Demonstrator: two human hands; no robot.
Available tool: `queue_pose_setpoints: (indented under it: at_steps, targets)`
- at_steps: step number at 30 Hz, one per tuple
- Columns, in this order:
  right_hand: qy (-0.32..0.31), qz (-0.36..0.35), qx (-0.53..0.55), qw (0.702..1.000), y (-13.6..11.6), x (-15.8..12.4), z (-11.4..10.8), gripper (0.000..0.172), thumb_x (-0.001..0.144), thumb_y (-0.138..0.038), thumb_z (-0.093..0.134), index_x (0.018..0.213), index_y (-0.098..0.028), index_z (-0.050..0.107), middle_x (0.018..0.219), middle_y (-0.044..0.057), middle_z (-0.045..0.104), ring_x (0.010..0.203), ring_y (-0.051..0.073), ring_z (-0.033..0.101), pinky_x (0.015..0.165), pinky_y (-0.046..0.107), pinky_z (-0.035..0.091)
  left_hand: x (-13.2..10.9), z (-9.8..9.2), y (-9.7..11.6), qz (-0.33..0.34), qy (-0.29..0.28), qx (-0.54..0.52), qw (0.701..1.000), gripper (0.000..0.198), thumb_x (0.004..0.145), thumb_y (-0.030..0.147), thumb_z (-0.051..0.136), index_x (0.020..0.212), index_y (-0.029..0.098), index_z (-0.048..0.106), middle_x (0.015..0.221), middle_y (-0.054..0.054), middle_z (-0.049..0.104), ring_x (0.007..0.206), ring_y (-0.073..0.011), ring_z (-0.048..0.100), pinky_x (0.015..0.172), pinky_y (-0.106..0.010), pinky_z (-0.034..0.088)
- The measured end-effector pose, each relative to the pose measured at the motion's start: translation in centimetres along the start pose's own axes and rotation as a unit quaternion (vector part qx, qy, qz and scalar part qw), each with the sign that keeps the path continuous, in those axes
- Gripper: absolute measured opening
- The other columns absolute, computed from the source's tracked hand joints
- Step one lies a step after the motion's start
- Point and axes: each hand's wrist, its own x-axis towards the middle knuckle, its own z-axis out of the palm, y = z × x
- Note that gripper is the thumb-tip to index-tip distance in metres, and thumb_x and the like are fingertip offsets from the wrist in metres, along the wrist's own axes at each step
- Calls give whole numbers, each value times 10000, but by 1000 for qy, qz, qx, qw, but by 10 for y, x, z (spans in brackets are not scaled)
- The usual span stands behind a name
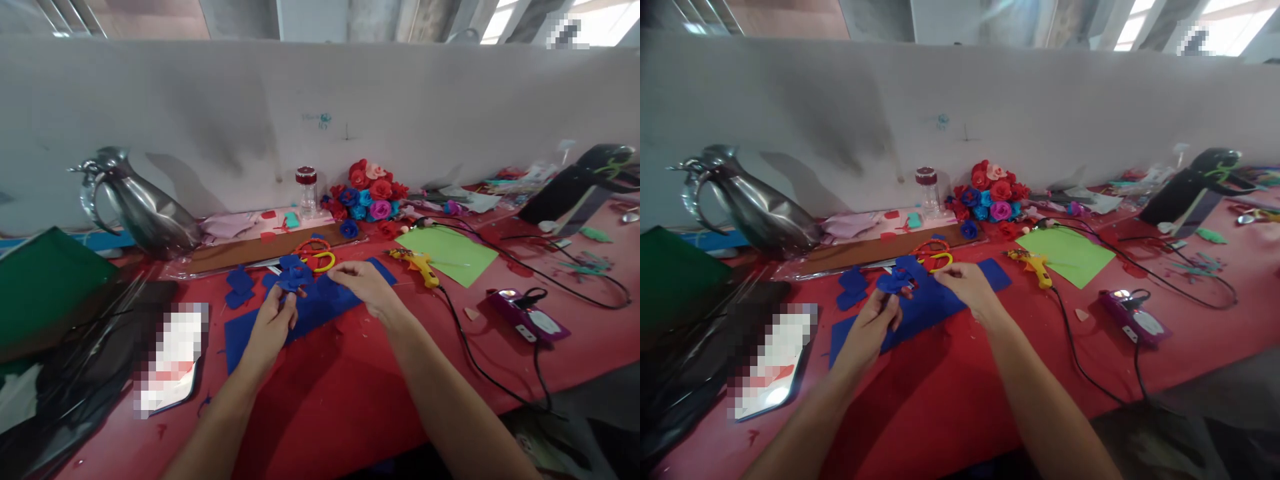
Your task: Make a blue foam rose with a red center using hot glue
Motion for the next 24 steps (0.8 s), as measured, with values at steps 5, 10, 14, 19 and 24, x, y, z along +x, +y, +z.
queue_pose_setpoints:
  at_steps: [5,10,14,19,24]
  targets:
    - [60,44,174,982,8,2,-6,230,536,-338,765,689,-180,697,654,-2,670,602,115,556,615,252,406,3,-2,-1,-43,47,-47,997,234,780,408,629,741,179,611,618,28,529,539,-93,417,540,-238,350]
    - [64,37,188,979,8,2,-4,224,572,-345,759,705,-180,690,649,-12,647,584,99,533,597,245,395,5,-2,1,-102,70,-183,975,276,678,346,755,780,200,545,602,42,586,498,-69,437,498,-194,351]
    - [66,39,178,981,9,2,1,201,585,-328,741,701,-178,674,648,-22,634,600,98,536,607,245,409,7,-4,-2,-130,71,-231,962,307,619,318,810,709,182,550,646,28,598,509,-50,446,465,-163,341]
    - [62,52,209,975,5,-2,7,181,590,-303,747,680,-173,657,611,-29,615,567,89,525,575,236,417,5,-3,-2,-151,58,-274,948,291,586,270,841,637,166,575,684,24,562,601,-61,488,535,-169,407]
    - [37,73,259,962,-3,-10,12,192,572,-239,770,721,-169,671,657,-13,651,607,95,568,596,233,450,2,-1,0,-152,43,-299,941,252,669,246,792,642,174,552,647,36,503,577,-68,447,570,-200,420]
